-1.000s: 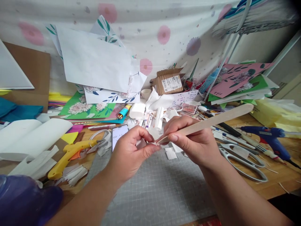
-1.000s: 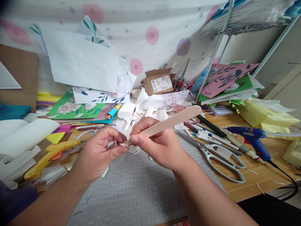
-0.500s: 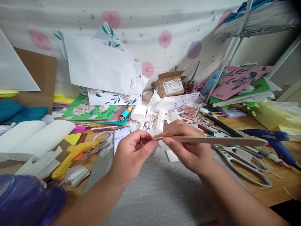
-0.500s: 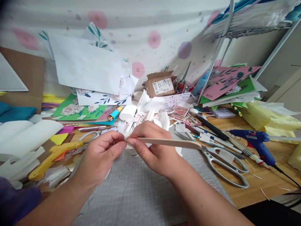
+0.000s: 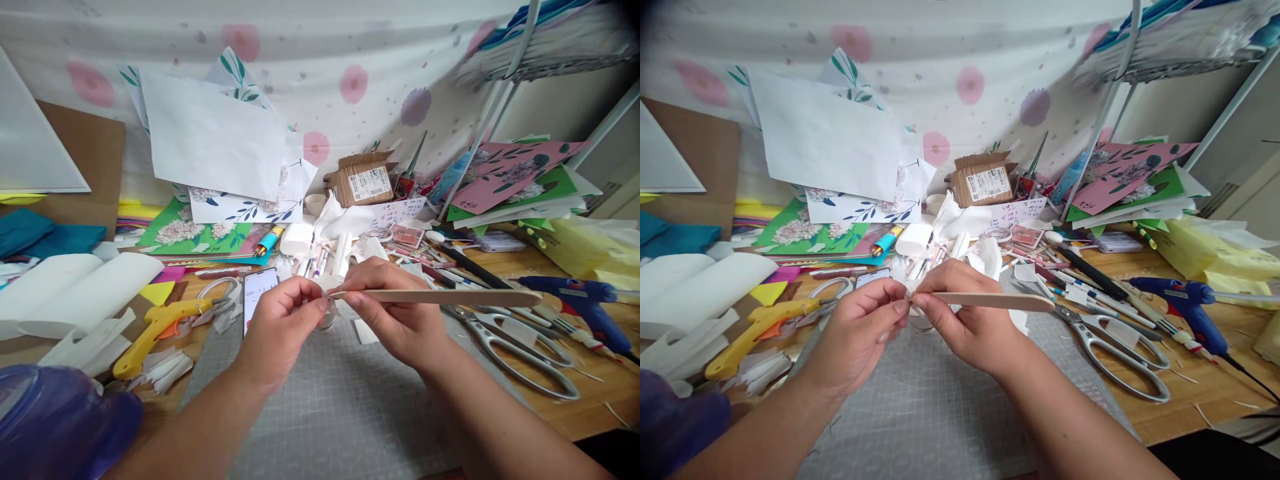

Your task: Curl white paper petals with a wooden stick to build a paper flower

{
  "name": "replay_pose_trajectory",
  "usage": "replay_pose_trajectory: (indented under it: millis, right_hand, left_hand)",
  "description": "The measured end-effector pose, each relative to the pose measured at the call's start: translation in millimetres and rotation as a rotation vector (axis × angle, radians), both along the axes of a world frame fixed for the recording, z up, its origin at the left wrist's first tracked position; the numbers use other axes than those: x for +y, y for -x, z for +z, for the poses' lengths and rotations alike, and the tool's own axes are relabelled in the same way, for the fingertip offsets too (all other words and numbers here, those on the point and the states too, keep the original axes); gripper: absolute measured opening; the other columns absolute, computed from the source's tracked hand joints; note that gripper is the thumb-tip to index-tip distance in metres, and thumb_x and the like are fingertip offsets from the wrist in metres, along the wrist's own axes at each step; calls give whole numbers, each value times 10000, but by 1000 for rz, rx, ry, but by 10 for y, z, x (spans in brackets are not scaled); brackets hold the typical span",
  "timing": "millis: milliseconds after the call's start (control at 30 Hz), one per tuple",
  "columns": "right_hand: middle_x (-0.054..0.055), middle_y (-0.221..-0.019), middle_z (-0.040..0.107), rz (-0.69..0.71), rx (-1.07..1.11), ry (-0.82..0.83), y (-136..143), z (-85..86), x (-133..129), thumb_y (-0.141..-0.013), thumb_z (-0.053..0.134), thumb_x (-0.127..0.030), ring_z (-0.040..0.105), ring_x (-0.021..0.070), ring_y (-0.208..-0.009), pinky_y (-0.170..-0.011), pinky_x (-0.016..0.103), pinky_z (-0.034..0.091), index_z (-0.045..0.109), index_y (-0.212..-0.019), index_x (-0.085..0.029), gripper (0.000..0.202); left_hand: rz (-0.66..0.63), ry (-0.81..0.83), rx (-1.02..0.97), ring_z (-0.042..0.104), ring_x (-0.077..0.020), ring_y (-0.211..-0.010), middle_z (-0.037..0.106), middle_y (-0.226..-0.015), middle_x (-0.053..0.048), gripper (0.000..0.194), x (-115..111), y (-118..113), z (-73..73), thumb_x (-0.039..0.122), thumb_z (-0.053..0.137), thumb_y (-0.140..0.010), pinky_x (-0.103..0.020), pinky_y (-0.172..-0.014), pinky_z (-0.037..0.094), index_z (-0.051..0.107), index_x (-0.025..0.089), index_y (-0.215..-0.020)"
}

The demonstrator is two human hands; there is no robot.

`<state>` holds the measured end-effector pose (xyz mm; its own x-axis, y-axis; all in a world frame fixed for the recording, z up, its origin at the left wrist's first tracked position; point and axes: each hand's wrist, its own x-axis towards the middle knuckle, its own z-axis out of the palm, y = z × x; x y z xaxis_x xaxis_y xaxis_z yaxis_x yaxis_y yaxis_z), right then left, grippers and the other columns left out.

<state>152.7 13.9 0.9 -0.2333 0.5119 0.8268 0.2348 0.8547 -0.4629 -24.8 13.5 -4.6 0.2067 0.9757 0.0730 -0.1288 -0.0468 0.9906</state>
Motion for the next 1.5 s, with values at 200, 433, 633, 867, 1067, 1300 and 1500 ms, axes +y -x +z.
replay_pose_trajectory:
  millis: [200,433,633,867,1067,1300,1500]
  right_hand:
    - [30,-804,687,17,-45,15,-20,3,-4,-930,624,-122,647,146,-766,-699,293,517,664,-918,-182,73]
    - [27,-760,674,-61,40,65,-3,-18,6,-934,624,-170,649,150,-726,-657,291,512,685,-879,-178,83]
    - [15,-744,681,-132,152,160,-7,-29,82,-893,653,-169,664,134,-676,-602,260,521,696,-805,-190,100]
    - [7,-761,704,64,356,393,46,-92,110,-845,726,-228,694,147,-701,-633,272,546,705,-809,-214,44]
    - [5,-723,695,55,321,379,91,-94,92,-849,737,-267,672,131,-660,-589,246,540,690,-792,-201,100]
    - [23,-717,705,-67,260,387,59,-137,202,-900,654,-353,711,150,-635,-602,286,596,644,-807,-187,191]
    - [46,-755,714,-195,44,329,34,-188,304,-842,638,-191,650,174,-703,-619,302,494,679,-731,-192,118]
  left_hand:
    - [13,11,32,418,-62,-523,533,-559,57,157,-5,-34,-90,278,682,-791,-221,-487,279,610,178,-692]
    - [16,12,64,444,-73,-544,540,-567,54,127,15,-31,-71,250,642,-789,-229,-503,284,598,186,-688]
    - [39,20,129,404,-66,-515,541,-554,56,129,57,19,-58,276,635,-792,-222,-492,260,605,184,-706]
    - [35,-23,203,380,-64,-490,553,-565,59,165,84,28,-29,320,664,-797,-223,-469,240,614,187,-713]
    - [41,-38,247,358,-66,-471,552,-552,61,155,57,14,35,296,658,-777,-228,-461,230,602,189,-680]
    - [117,-59,186,361,-73,-508,498,-551,67,104,149,85,-20,240,643,-739,-222,-478,238,592,191,-662]
    - [327,-66,60,265,-78,-489,351,-501,82,113,252,175,17,218,648,-643,-238,-474,190,544,199,-603]
